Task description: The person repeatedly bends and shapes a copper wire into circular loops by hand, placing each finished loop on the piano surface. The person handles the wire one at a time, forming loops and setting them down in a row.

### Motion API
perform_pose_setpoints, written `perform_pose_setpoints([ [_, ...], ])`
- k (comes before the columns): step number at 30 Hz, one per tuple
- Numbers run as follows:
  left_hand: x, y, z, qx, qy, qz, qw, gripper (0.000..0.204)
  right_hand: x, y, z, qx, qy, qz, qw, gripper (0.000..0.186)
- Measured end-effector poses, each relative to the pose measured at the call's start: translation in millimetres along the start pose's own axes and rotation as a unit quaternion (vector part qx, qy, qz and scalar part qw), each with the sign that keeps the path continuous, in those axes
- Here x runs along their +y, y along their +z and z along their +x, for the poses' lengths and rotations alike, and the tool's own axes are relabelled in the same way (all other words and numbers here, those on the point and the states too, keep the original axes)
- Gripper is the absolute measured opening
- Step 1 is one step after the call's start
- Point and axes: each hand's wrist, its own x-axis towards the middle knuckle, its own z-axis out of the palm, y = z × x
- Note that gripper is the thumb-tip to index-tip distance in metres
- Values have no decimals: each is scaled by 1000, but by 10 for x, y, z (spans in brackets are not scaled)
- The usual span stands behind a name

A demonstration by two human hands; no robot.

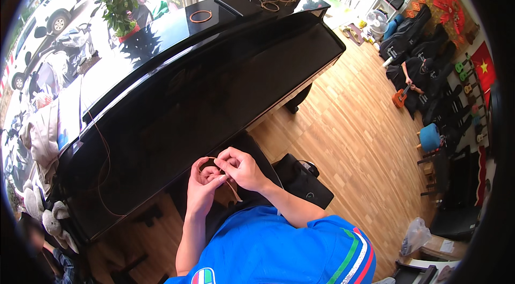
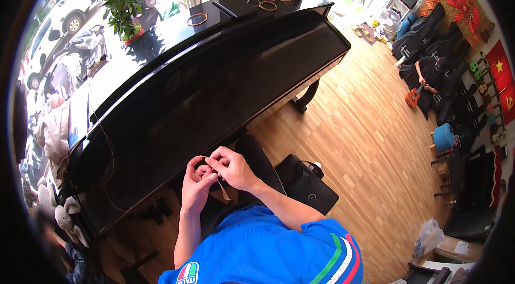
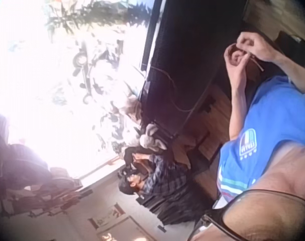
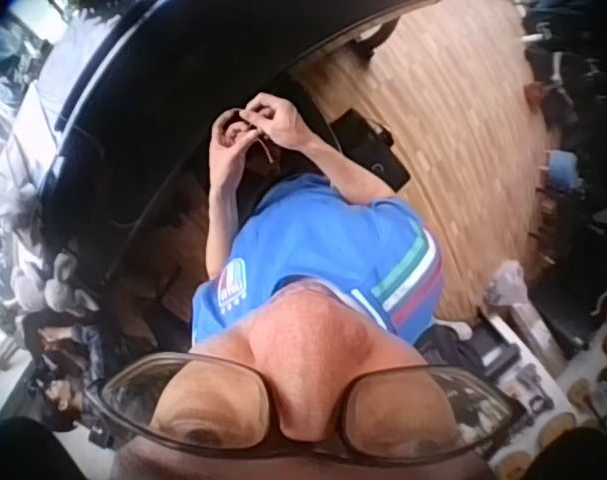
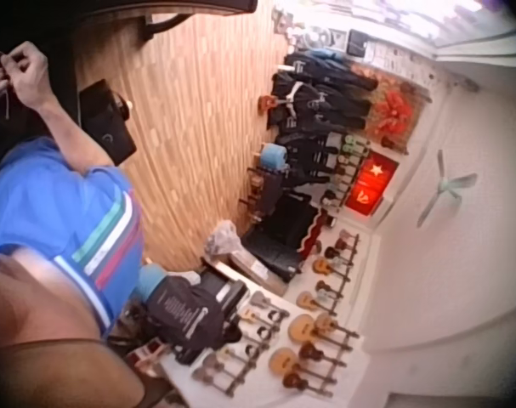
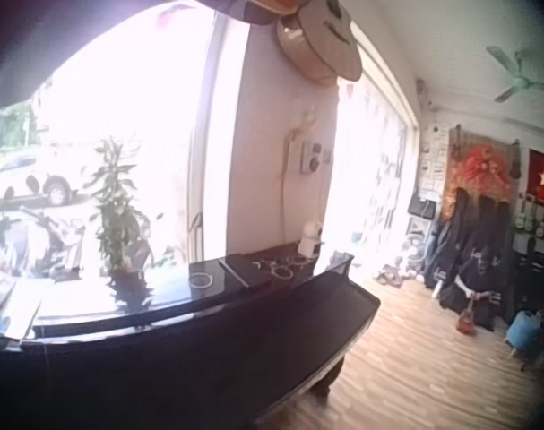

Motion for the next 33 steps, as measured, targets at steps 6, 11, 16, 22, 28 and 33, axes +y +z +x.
perform_pose_setpoints([
  [6, -58, -3, -7, 65, 50, 68, 994, 22, 111, -21, 34, 24, 7, 33, 999, 14],
  [11, 11, 20, -82, 47, 95, 100, 989, 21, 29, -85, 20, 9, 58, 151, 987, 19],
  [16, -3, 49, -101, 121, 205, 153, 959, 35, 50, -87, 32, 31, 43, 183, 982, 18],
  [22, -29, 40, -91, 186, 250, 171, 935, 24, 46, -94, 28, 8, 27, 212, 977, 14],
  [28, -32, 116, -105, 140, 232, 213, 939, 29, 72, -85, 42, 20, 5, 184, 983, 13],
  [33, 135, 23, -99, 98, 68, 166, 979, 32, 80, -110, 41, 1, 29, 159, 987, 14],
])
